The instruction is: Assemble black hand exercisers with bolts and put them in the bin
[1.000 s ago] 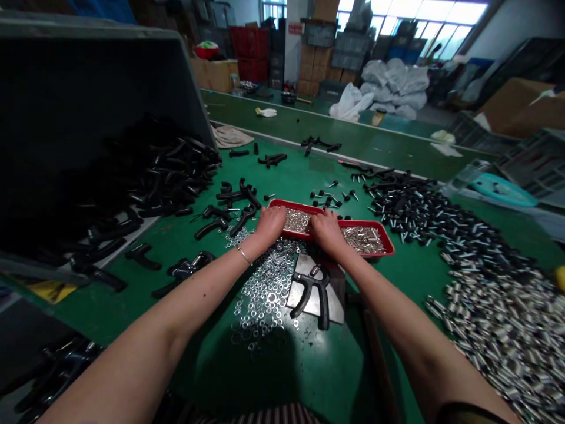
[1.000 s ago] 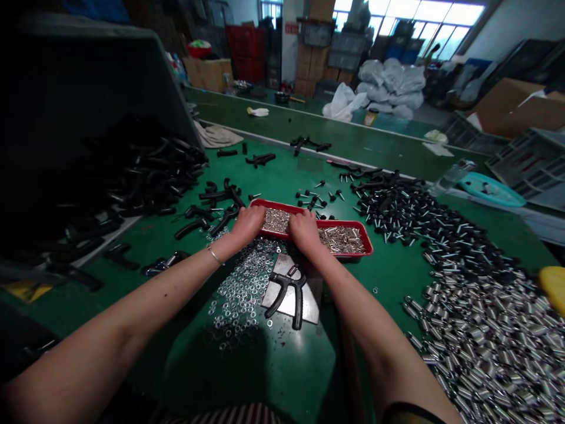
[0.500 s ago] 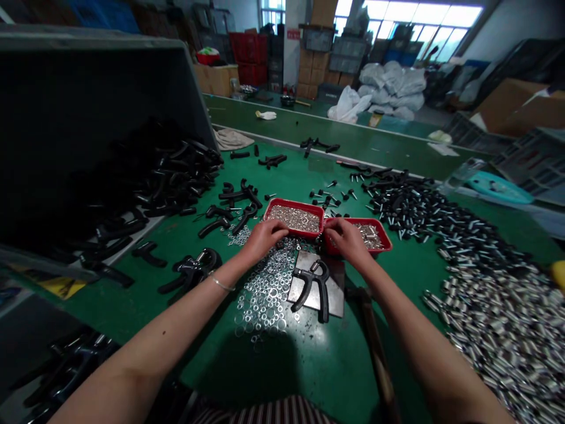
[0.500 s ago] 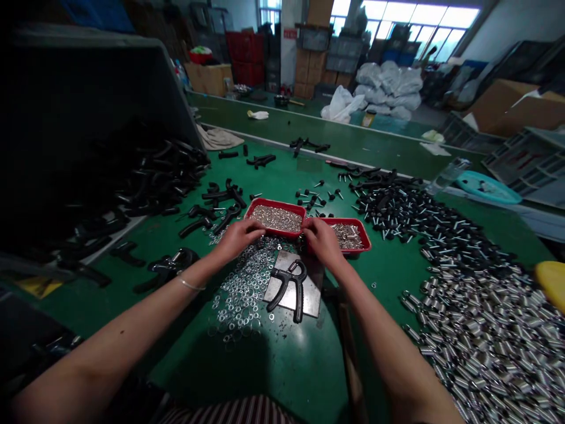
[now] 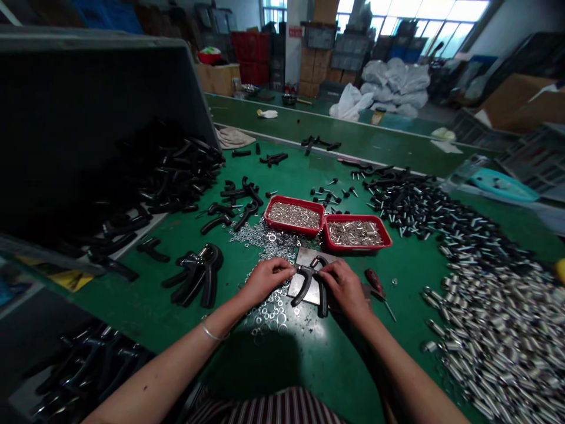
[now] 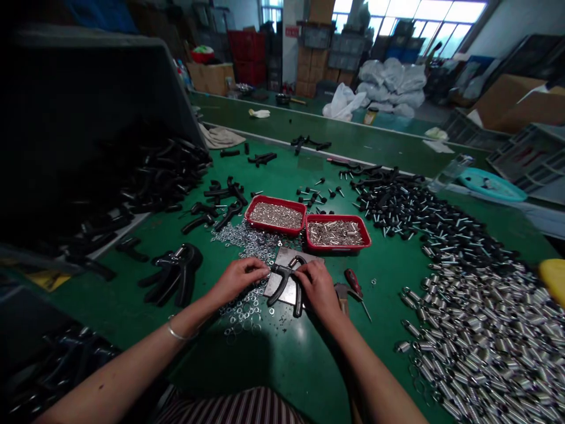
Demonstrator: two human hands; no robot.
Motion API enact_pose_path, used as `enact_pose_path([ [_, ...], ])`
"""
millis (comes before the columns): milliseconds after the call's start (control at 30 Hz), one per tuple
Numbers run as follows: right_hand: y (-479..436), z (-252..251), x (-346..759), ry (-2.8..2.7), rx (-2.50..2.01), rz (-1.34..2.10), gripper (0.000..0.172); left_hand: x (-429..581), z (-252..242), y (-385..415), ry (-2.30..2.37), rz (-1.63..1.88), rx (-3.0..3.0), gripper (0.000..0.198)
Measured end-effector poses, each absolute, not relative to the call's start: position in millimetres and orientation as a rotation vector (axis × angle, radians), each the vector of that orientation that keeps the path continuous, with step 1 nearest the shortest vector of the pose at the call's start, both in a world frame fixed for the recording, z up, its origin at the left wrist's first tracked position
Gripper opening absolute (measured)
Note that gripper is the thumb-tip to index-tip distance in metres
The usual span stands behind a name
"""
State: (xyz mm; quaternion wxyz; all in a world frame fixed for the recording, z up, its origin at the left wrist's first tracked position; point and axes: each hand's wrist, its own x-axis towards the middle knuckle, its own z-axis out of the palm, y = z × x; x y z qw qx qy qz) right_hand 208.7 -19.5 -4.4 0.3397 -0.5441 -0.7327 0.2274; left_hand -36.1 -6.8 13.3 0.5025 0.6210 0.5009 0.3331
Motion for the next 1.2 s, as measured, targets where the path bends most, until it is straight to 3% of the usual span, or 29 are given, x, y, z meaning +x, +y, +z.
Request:
enact_pose_path([
  [333,-19,-9,202,-2.205,-1.378,0.217,0.023,-43,18,-21,1.121,0.816,1.227,0.023],
  [533,-23,-11,198,-2.285,-1.449,0.059,0.028,-32,20,-16,1.148,0.829,1.565,0.017],
  [700,-23,-7,202,-2.27,-1.386,0.252,0.023,-8,16,1,1.159,0.816,2.194,0.013],
  [833,-36,-1,222,-1.956,-1.431,0.47,0.021,12,4,15,1.21,0.705,2.463,0.017],
  [1067,-101,-1,274,-1.866,-1.684,0.363,0.02,21,-8,17,1.157,0.589,2.823,0.027],
  [1200,-141,-6,283,-1.873,-1.901,0.407,0.042,13,-12,13,1.029,0.596,2.9,0.026],
])
